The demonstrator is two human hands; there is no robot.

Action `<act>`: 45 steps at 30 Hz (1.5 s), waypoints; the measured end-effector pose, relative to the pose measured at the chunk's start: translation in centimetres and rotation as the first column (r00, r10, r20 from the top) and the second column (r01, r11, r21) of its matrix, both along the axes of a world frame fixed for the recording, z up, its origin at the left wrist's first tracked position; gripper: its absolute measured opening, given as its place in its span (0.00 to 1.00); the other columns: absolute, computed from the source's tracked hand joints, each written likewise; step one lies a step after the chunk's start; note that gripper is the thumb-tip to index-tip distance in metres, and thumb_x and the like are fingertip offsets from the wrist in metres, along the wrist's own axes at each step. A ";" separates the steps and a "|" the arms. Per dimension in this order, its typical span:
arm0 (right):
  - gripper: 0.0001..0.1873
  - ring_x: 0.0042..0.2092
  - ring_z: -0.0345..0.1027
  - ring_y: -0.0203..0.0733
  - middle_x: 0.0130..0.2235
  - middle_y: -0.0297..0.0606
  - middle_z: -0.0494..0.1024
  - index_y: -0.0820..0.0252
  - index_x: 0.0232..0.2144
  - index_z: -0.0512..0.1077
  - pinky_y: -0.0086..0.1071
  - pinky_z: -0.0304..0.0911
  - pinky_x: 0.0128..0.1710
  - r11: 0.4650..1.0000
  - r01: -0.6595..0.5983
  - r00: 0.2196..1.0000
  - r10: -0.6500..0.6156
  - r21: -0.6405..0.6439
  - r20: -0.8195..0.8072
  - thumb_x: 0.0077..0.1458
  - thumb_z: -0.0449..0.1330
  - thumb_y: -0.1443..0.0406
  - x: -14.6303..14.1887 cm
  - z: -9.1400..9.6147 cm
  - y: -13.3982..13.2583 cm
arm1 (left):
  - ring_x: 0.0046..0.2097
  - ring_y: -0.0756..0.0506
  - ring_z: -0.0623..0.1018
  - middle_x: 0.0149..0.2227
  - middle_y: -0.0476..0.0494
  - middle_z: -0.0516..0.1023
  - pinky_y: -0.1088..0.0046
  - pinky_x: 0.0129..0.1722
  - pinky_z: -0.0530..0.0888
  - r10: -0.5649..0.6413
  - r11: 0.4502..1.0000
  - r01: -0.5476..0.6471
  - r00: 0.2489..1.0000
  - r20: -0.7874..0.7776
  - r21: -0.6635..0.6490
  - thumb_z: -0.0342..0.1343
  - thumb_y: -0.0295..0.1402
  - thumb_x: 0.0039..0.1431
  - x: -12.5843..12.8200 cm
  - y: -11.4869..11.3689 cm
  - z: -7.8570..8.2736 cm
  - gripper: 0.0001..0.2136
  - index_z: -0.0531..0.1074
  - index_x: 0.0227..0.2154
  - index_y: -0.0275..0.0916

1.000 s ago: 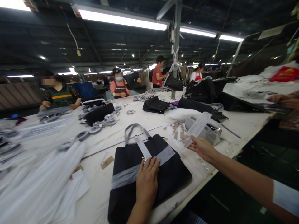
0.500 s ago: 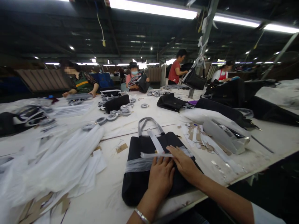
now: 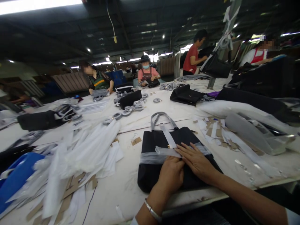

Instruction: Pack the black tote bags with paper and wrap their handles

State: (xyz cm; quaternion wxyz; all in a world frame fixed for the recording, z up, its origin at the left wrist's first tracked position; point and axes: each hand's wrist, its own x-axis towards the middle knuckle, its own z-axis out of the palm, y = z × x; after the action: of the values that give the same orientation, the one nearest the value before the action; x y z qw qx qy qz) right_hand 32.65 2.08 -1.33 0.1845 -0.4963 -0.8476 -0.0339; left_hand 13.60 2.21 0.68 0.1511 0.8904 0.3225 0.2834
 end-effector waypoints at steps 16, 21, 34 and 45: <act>0.27 0.65 0.54 0.60 0.67 0.34 0.60 0.40 0.64 0.60 0.65 0.50 0.61 0.984 -0.062 0.997 0.053 0.168 0.056 0.65 0.54 0.64 -0.5 -0.4 -0.3 | 0.55 0.40 0.74 0.59 0.44 0.72 0.58 0.53 0.77 0.304 0.941 -0.250 0.921 -0.243 0.229 0.63 0.31 0.58 -8.0 1.7 3.8 0.21 0.71 0.54 0.47; 0.27 0.65 0.55 0.61 0.66 0.34 0.62 0.40 0.64 0.59 0.66 0.49 0.61 0.985 -0.070 0.997 0.071 0.155 0.002 0.65 0.54 0.64 -0.5 -0.7 -0.1 | 0.50 0.44 0.75 0.51 0.43 0.77 0.65 0.49 0.78 0.274 0.929 -0.167 0.910 -0.312 0.330 0.51 0.25 0.66 -7.0 1.7 3.2 0.13 0.74 0.49 0.42; 0.28 0.65 0.54 0.62 0.67 0.35 0.61 0.41 0.64 0.61 0.67 0.46 0.61 0.987 -0.075 0.996 0.082 0.140 -0.042 0.63 0.54 0.64 -0.5 -1.3 0.0 | 0.58 0.47 0.74 0.55 0.42 0.76 0.66 0.60 0.72 0.384 0.908 -0.372 0.923 -0.028 0.192 0.43 0.22 0.65 -5.5 -1.9 4.4 0.20 0.68 0.57 0.41; 0.33 0.66 0.51 0.61 0.68 0.39 0.57 0.45 0.66 0.56 0.66 0.49 0.61 0.976 -0.155 0.988 0.152 0.153 0.030 0.60 0.56 0.64 -0.1 -1.2 0.2 | 0.70 0.30 0.52 0.71 0.30 0.48 0.43 0.64 0.64 0.337 0.942 -0.333 0.928 -0.157 0.051 0.55 0.44 0.63 1.9 -2.9 -1.3 0.35 0.51 0.68 0.40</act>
State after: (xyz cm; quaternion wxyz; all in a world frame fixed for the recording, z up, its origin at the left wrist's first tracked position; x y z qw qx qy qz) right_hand 32.58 2.33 -2.56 0.2169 -0.4131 -0.8799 -0.0897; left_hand 15.50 -0.74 -0.64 0.0630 0.8442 0.4776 0.2350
